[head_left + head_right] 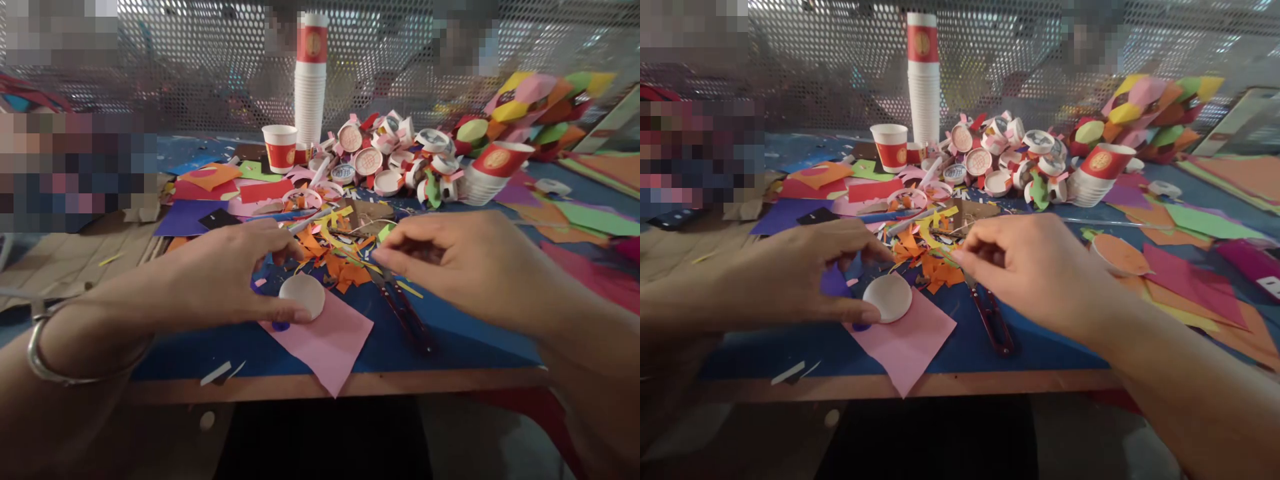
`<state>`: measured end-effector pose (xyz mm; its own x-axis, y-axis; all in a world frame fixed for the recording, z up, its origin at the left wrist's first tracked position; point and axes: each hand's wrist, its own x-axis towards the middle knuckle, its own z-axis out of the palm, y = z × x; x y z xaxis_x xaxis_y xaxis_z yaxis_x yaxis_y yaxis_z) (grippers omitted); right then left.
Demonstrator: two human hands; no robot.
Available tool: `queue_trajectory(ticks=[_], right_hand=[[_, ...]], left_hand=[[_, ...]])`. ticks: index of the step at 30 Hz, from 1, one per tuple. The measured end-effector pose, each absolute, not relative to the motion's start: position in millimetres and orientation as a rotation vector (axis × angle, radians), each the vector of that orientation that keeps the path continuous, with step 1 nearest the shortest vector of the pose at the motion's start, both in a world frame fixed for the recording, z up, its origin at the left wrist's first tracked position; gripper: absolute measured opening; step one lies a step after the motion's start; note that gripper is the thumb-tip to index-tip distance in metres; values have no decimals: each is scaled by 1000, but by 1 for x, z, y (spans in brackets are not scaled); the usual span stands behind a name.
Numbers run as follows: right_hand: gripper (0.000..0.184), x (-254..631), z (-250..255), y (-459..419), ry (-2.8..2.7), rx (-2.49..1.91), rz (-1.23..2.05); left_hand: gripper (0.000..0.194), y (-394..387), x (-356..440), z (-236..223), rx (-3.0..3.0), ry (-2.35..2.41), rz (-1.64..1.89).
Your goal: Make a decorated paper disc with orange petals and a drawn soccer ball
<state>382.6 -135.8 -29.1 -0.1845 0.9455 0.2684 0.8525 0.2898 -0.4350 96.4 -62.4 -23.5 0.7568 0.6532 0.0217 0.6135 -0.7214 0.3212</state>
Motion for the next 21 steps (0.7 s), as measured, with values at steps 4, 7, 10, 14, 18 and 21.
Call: queue_trajectory(ticks=[4,7,10,14,18,21], right_hand=[[20,367,-35,-124,-2210,-1431,339],[23,365,-44,-117,-2205,-1352,345],[26,367,-53,-114,-2206,-1308,367],[31,370,-55,-115,-2126,-1294,461],[38,370,-52,-118,-2026,-1294,628],[40,368,-52,-120,-1996,-1292,728]], left_hand=[[58,-76,106,-26,2680,933,113],[42,-79,112,-29,2703,973,63],[31,-79,111,-31,2703,966,101],[32,-78,104,-27,2705,989,321],[38,-80,101,-22,2730,1048,554],[45,-81,102,-22,2795,1083,690]])
